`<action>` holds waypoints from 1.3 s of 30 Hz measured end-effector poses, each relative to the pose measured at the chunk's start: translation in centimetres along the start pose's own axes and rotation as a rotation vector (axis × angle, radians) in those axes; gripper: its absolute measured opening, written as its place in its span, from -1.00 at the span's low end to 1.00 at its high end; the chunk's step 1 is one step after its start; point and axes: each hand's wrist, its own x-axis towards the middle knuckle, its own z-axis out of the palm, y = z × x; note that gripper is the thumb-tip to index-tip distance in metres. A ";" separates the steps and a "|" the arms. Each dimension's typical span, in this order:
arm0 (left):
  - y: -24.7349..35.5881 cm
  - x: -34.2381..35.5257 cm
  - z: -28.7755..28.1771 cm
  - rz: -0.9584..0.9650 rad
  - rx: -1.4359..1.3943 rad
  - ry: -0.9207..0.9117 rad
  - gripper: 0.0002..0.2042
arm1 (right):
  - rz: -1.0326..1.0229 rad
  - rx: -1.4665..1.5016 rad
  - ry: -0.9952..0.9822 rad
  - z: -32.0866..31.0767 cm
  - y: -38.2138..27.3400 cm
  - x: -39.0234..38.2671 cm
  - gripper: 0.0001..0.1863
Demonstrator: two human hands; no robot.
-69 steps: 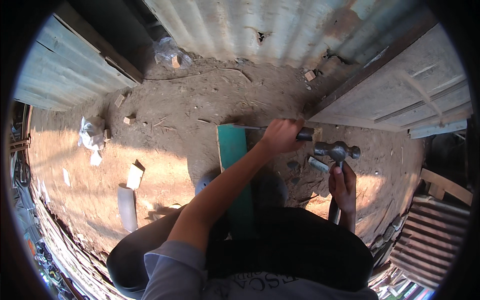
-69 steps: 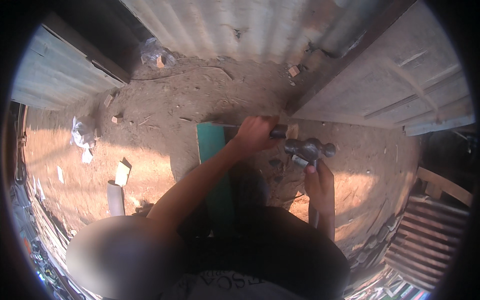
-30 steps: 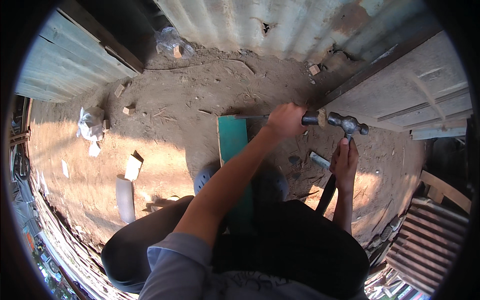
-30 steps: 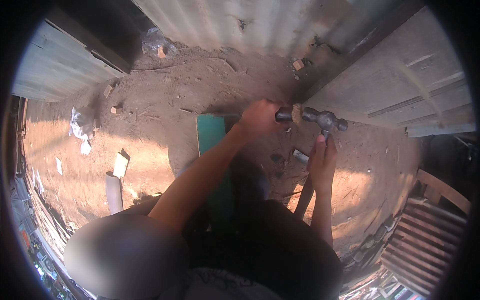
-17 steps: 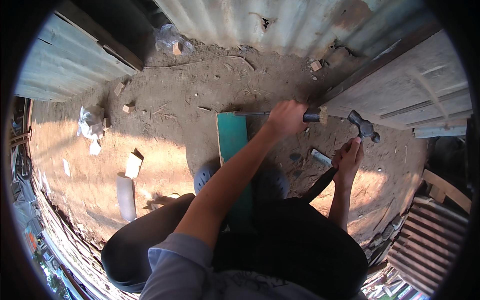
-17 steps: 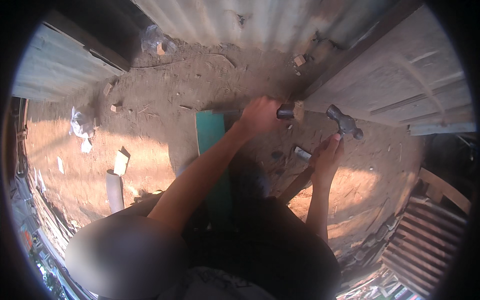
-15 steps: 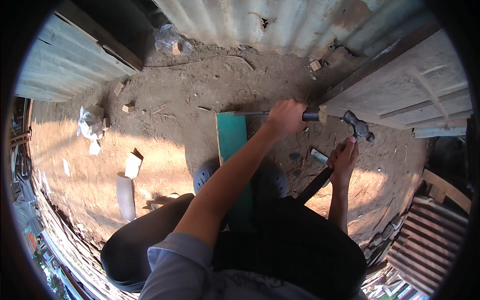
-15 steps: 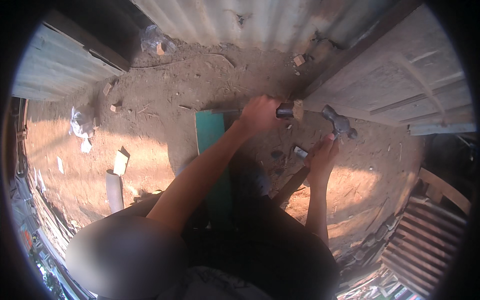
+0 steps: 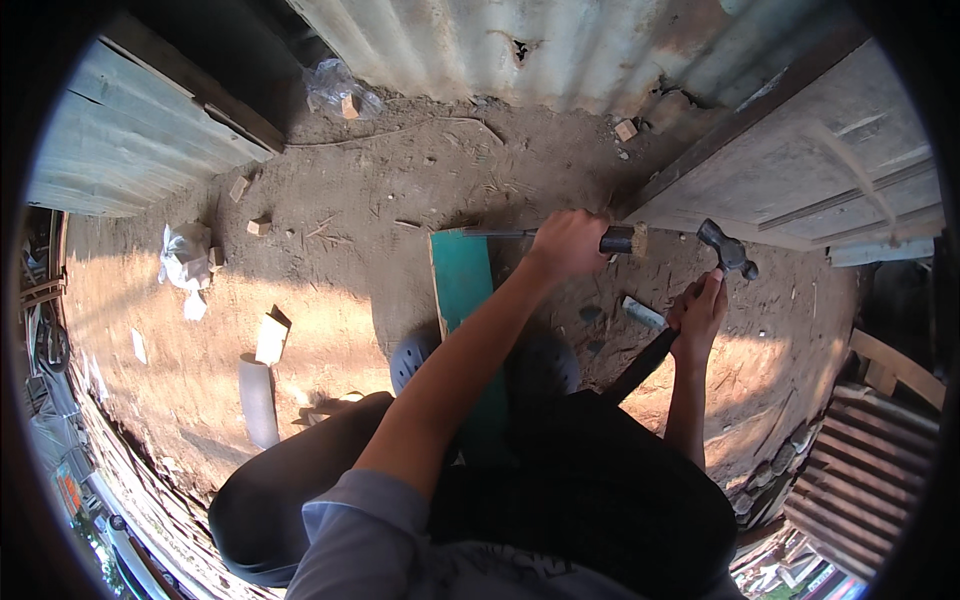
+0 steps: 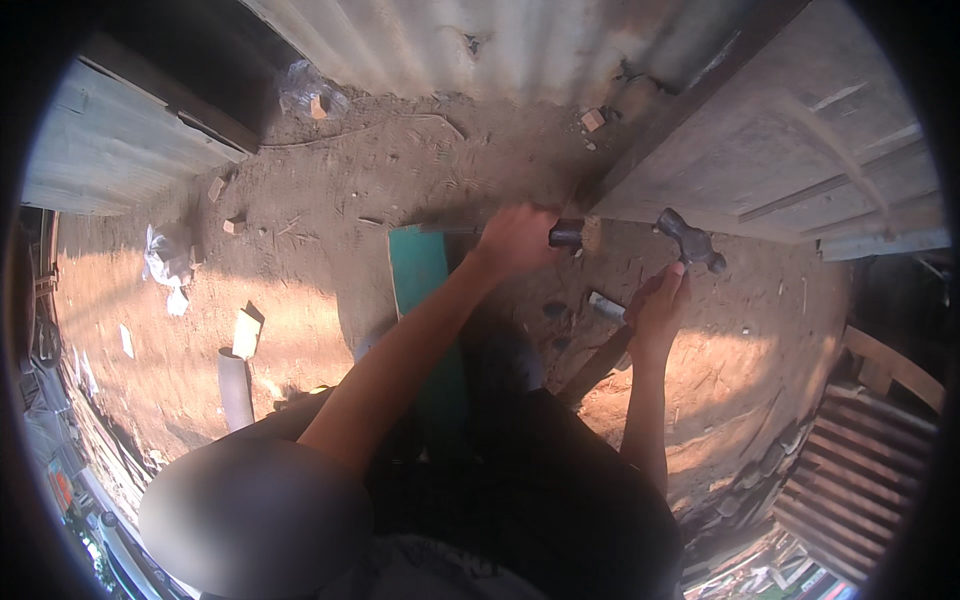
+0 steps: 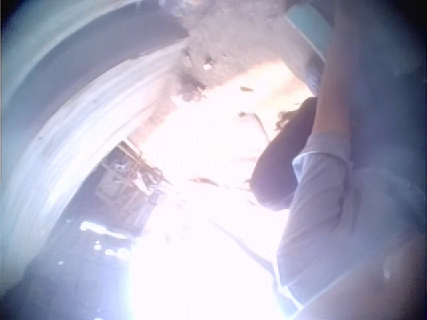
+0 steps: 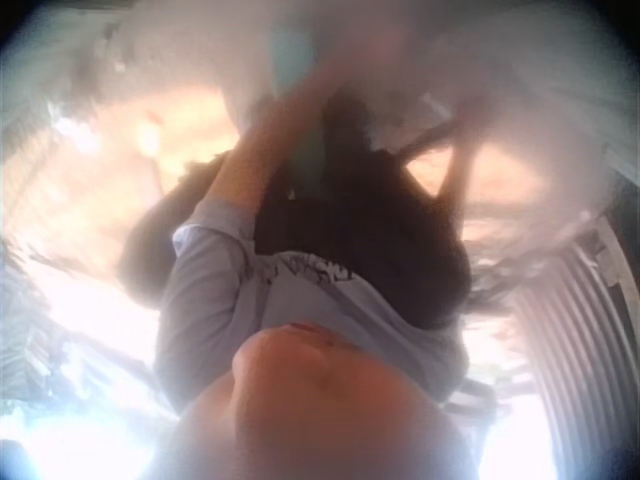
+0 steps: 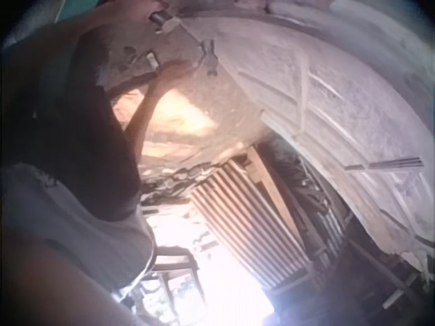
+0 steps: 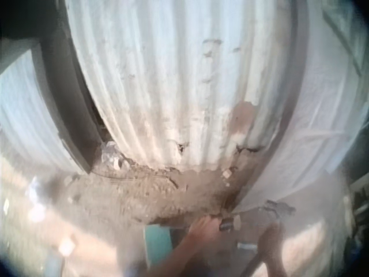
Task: The person uses a hammer and chisel to carve a small cylindrical wooden piece placed on a green board. They repeatedly strike the chisel to remove wood shavings and shape the piece.
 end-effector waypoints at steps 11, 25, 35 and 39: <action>-0.7 0.6 0.5 0.039 0.006 0.006 -0.72 | 0.035 -0.038 0.005 1.1 1.4 -0.2 -0.63; -0.8 0.0 0.9 0.016 0.029 -0.068 -0.72 | 0.088 0.091 0.100 1.0 0.2 -0.2 -0.63; -1.1 -0.3 1.2 0.047 0.053 -0.073 -0.71 | 0.129 0.024 0.067 0.1 2.7 -0.6 -0.63; -0.7 -0.2 0.6 0.039 0.081 -0.041 -0.72 | 0.034 0.166 0.126 -2.1 2.6 0.7 -0.65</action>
